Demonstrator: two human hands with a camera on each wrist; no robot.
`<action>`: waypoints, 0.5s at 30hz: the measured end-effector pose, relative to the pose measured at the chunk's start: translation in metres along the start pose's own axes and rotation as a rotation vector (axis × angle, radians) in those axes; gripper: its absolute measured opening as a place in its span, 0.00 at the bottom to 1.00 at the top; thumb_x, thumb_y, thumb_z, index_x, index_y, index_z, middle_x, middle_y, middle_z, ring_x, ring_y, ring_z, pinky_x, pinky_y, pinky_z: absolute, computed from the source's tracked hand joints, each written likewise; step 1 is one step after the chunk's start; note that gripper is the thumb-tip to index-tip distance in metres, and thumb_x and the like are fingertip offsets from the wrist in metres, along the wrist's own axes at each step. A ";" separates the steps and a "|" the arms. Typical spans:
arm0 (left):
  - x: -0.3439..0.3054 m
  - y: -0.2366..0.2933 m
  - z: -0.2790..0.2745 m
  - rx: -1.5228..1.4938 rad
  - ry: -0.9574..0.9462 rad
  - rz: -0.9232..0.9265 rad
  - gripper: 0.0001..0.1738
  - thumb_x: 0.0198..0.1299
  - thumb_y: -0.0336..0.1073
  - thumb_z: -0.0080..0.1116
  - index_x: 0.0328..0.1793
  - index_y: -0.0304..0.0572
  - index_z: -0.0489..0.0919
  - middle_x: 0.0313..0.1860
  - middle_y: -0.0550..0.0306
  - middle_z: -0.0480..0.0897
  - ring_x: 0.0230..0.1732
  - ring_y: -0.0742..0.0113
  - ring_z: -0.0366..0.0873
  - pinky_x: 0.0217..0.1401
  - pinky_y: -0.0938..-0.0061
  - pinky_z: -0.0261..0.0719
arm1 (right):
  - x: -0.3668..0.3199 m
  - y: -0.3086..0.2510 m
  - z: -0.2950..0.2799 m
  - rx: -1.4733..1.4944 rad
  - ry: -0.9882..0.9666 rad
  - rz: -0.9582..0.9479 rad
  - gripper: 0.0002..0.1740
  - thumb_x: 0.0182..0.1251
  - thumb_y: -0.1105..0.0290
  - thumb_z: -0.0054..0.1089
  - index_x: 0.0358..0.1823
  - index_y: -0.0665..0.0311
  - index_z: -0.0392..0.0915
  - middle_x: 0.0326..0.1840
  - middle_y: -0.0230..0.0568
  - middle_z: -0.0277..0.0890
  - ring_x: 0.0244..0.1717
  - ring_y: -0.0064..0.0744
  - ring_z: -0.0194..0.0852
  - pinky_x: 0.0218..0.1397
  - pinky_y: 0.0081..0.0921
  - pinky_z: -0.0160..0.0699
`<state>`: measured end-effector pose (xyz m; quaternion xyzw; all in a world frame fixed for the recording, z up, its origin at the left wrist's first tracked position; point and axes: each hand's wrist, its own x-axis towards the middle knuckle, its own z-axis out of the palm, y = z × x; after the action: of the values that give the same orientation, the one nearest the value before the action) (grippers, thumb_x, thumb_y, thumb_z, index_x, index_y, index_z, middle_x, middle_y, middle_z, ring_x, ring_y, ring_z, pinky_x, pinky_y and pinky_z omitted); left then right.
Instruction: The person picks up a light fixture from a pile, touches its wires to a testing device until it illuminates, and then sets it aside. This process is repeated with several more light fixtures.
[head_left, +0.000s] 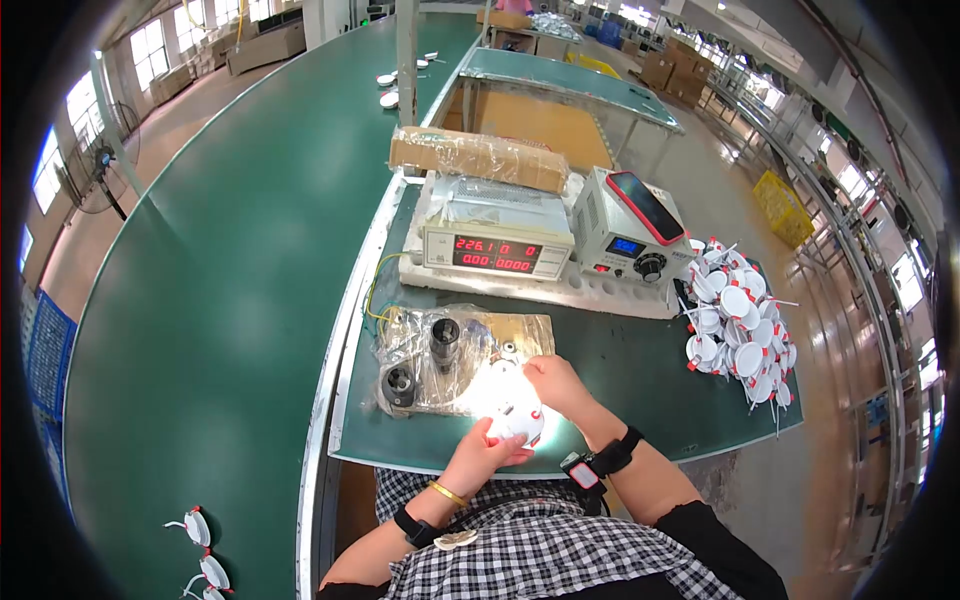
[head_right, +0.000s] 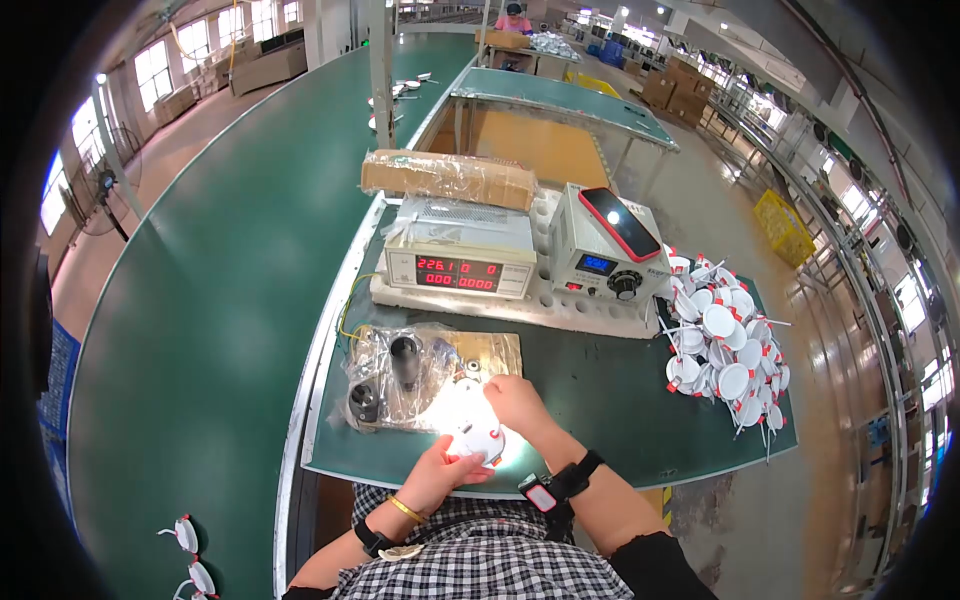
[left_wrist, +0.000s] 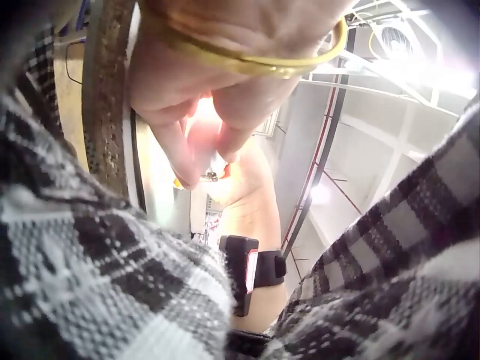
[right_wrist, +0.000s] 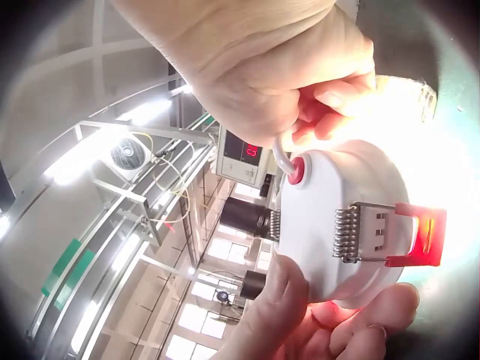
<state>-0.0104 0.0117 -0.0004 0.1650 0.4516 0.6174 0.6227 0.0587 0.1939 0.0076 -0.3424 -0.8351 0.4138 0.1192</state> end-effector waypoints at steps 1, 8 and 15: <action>0.001 0.001 0.001 0.026 0.017 -0.002 0.20 0.65 0.31 0.55 0.58 0.28 0.63 0.52 0.44 0.77 0.46 0.60 0.82 0.49 0.73 0.84 | -0.001 -0.002 -0.001 0.001 0.006 -0.011 0.16 0.65 0.66 0.51 0.24 0.74 0.70 0.16 0.46 0.66 0.19 0.28 0.60 0.26 0.33 0.65; 0.002 -0.004 0.000 0.049 0.025 0.051 0.19 0.66 0.35 0.55 0.54 0.26 0.66 0.48 0.44 0.79 0.45 0.61 0.83 0.43 0.75 0.85 | 0.000 -0.002 -0.004 -0.047 -0.037 0.059 0.17 0.62 0.63 0.50 0.28 0.72 0.76 0.28 0.59 0.76 0.32 0.56 0.77 0.38 0.43 0.74; 0.005 -0.016 -0.005 0.077 0.059 0.041 0.18 0.70 0.36 0.49 0.57 0.27 0.67 0.51 0.46 0.78 0.45 0.62 0.83 0.49 0.73 0.84 | 0.000 0.002 0.001 -0.073 0.034 -0.029 0.16 0.64 0.64 0.51 0.26 0.73 0.74 0.19 0.55 0.71 0.19 0.44 0.70 0.28 0.38 0.69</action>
<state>-0.0049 0.0119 -0.0173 0.1799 0.4897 0.6167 0.5895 0.0591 0.1940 0.0057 -0.3413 -0.8524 0.3752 0.1269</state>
